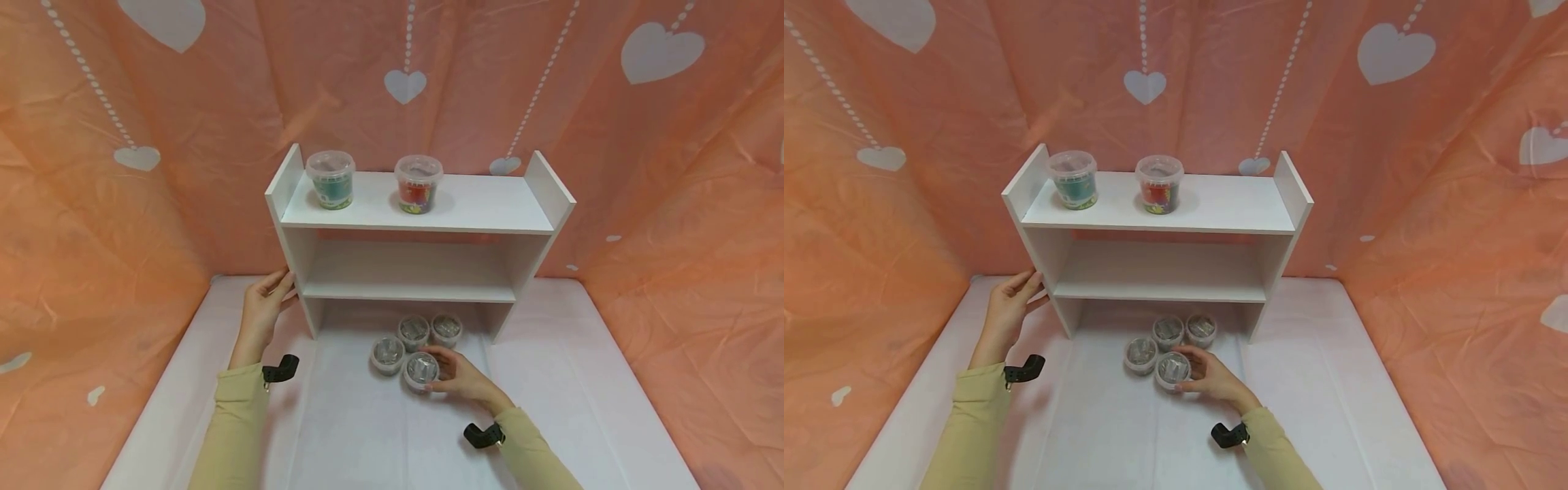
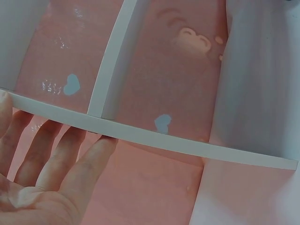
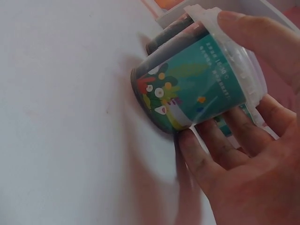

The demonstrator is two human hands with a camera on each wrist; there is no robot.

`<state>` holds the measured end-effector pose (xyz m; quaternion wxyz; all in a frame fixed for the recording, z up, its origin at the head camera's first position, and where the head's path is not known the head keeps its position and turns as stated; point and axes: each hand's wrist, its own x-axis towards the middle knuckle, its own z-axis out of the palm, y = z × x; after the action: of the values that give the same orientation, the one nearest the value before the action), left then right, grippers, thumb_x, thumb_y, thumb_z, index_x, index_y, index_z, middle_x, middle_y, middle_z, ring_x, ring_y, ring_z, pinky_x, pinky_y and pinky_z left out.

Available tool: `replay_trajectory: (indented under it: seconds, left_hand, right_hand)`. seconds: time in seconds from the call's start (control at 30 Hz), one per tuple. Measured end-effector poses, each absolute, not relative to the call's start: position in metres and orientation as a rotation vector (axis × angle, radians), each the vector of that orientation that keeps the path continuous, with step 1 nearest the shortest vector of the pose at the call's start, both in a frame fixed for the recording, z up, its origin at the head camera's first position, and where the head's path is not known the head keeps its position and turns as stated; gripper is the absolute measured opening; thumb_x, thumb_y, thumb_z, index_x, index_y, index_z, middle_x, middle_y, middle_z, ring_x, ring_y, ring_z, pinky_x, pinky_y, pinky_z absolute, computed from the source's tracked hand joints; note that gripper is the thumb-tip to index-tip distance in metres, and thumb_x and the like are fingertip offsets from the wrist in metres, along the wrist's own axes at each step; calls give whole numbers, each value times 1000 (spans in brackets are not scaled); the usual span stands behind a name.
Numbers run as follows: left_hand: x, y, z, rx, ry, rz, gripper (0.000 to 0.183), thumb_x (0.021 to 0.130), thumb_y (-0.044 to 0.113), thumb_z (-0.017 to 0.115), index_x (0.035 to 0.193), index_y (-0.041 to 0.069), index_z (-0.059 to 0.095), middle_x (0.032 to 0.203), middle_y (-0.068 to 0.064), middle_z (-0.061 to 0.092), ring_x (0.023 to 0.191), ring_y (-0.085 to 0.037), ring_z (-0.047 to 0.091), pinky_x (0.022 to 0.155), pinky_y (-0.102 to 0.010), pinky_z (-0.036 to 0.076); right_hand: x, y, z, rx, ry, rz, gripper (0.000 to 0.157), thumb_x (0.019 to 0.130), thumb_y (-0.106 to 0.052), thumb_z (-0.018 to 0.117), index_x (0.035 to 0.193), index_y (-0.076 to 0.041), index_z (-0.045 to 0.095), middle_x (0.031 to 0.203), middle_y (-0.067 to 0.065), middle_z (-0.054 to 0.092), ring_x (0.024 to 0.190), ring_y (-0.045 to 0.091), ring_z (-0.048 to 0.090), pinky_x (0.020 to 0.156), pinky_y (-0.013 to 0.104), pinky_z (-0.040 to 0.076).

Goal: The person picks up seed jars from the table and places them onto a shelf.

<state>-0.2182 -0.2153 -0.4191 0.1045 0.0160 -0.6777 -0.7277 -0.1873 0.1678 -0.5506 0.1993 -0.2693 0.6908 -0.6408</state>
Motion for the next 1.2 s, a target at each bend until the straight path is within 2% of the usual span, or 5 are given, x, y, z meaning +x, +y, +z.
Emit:
replay_trajectory:
  seconds: [0.17,0.4,0.57,0.83,1.2]
  left_hand:
    - [-218,-215,-421,47,-2010,-2138,52,95,23,62,135,-7,48,138,-22,47,102,-8,61,89,-39,51]
    - [-218,-214,-422,52,-2003,-2145,51,95,21,62,135,-8,48,138,-22,47,101,-9,61,92,-45,48]
    - [-219,-214,-422,45,-1997,-2144,51,95,21,61,135,-8,48,137,-23,47,101,-8,62,90,-41,50]
    - [-219,-215,-422,46,-1988,-2141,51,95,20,62,134,-9,48,134,-21,50,98,-6,62,82,-28,55]
    - [-218,-216,-422,29,-2026,-2122,51,95,23,61,136,-5,48,138,-23,46,105,-10,60,84,-29,54]
  right_hand:
    - [-185,169,-552,-735,1931,-1821,71,78,5,76,138,9,39,134,28,47,120,23,50,98,27,45]
    - [-182,174,-555,-743,1959,-1843,69,78,4,76,137,11,39,131,31,48,115,14,54,94,27,48]
    - [-182,175,-552,-741,1974,-1834,69,79,0,77,136,10,41,130,30,49,114,16,54,94,28,49]
    - [-183,179,-550,-760,2062,-1791,66,79,2,76,136,8,43,130,26,51,117,23,53,95,31,48]
    - [-178,178,-532,-721,2035,-1812,65,81,0,75,137,6,43,132,25,49,116,25,52,95,35,48]
